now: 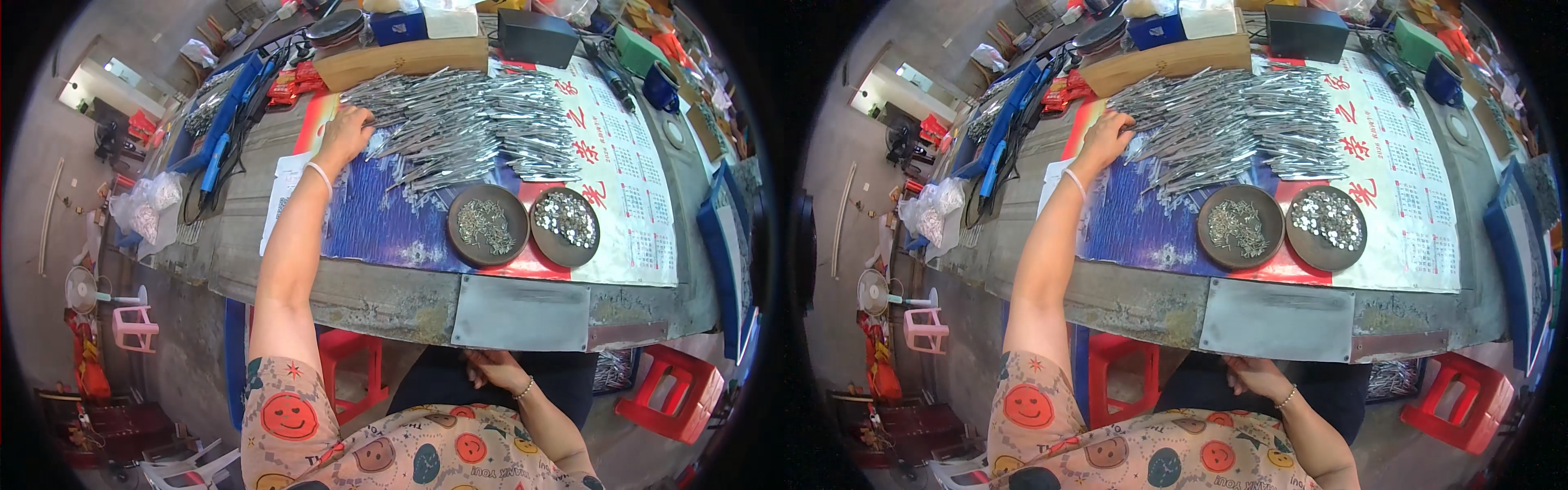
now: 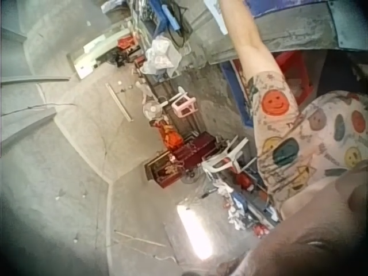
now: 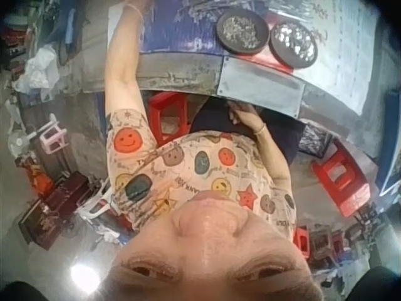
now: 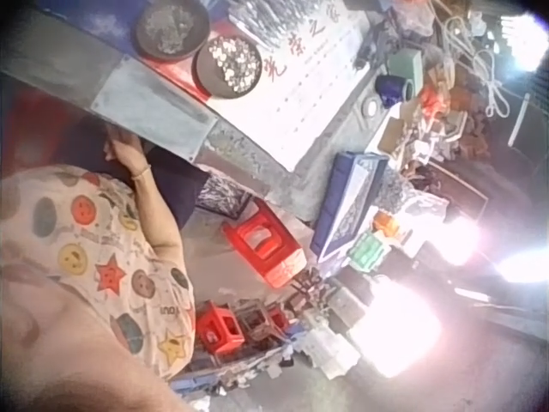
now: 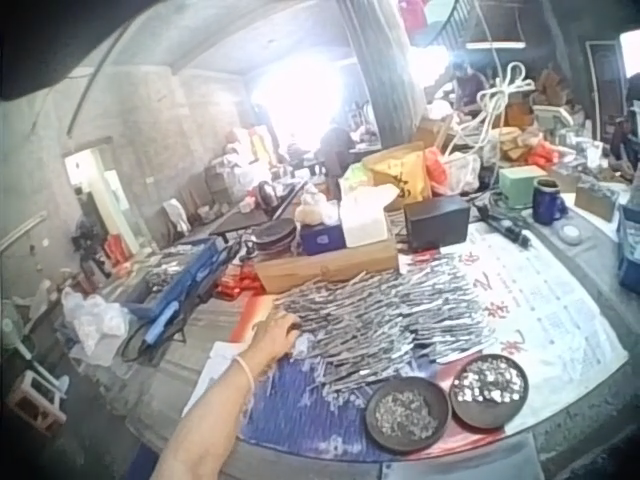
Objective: Manually assembling small metal pins and circular washers at a workshop table.
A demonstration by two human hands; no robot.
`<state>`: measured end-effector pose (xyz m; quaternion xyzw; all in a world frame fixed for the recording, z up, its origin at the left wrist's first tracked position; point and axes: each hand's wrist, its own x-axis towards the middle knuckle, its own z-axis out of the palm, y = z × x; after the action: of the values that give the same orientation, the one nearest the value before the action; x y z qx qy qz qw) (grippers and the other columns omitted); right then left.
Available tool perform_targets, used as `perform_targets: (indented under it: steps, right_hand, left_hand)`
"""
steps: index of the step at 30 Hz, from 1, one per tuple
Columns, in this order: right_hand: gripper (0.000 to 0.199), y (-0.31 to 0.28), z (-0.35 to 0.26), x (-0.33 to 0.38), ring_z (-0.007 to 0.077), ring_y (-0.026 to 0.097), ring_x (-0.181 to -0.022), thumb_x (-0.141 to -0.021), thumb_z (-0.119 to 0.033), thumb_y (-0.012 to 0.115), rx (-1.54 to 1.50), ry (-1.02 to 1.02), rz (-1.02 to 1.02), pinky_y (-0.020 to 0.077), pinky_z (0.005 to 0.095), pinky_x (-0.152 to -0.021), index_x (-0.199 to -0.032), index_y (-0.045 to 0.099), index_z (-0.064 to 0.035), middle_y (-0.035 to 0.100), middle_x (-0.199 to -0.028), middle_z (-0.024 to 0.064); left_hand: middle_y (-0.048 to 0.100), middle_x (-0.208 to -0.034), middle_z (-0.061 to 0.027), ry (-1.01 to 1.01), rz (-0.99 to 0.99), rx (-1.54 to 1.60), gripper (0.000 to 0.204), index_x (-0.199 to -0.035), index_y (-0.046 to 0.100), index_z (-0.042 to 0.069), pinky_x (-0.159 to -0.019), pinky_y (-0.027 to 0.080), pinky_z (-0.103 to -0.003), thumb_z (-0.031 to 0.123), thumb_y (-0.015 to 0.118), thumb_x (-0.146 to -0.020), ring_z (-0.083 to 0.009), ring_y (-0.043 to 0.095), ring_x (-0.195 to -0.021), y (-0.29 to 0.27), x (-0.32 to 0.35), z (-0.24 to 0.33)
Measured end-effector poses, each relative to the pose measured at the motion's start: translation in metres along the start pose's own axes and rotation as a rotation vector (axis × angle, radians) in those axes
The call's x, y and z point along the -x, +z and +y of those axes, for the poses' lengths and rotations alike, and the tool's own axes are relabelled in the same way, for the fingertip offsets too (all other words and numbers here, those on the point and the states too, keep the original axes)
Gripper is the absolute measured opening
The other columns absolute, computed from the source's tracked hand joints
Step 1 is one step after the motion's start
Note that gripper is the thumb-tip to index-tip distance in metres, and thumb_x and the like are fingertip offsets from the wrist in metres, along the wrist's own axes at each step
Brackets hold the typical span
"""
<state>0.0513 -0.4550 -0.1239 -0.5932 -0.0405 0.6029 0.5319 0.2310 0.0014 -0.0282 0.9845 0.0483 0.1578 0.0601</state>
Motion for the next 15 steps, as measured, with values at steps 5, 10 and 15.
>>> perform_targets:
  steps: [5, 10, 15]
  right_hand:
    - [0.029, -0.003, -0.002, 0.0, 0.0078, 0.054, -0.049, -0.1, -0.031, 0.046, 0.04, 0.029, 0.005, 0.0444, 0.0195, -0.046, -0.103, 0.056, -0.0036, 0.057, -0.064, 0.0024]
    - [0.027, -0.002, -0.001, -0.001, 0.0082, 0.054, -0.05, -0.1, -0.028, 0.047, 0.032, -0.012, -0.022, 0.0448, 0.0196, -0.046, -0.102, 0.056, -0.0026, 0.056, -0.063, 0.0027]
    - [0.027, -0.004, 0.004, -0.003, 0.0082, 0.054, -0.051, -0.099, -0.029, 0.047, 0.032, -0.001, -0.023, 0.0461, 0.0207, -0.048, -0.106, 0.055, -0.0043, 0.057, -0.066, 0.0026]
  left_hand:
    - [0.062, -0.099, -0.0143, 0.104, -0.081, -0.073, 0.02, -0.096, 0.059, 0.005, -0.085, 0.045, -0.043, 0.016, 0.064, -0.08, -0.0317, 0.058, -0.1, -0.005, -0.009, 0.002]
    - [0.062, -0.098, -0.0184, 0.266, -0.134, -0.317, 0.015, -0.094, 0.057, 0.001, -0.085, 0.046, -0.043, 0.01, 0.047, -0.088, -0.0325, 0.059, -0.098, -0.015, -0.014, 0.013]
    - [0.066, -0.093, -0.0197, 0.227, -0.301, -0.429, 0.017, -0.094, 0.057, 0.0, -0.076, 0.051, -0.046, 0.005, 0.043, -0.087, -0.0352, 0.065, -0.089, -0.023, -0.023, 0.024]
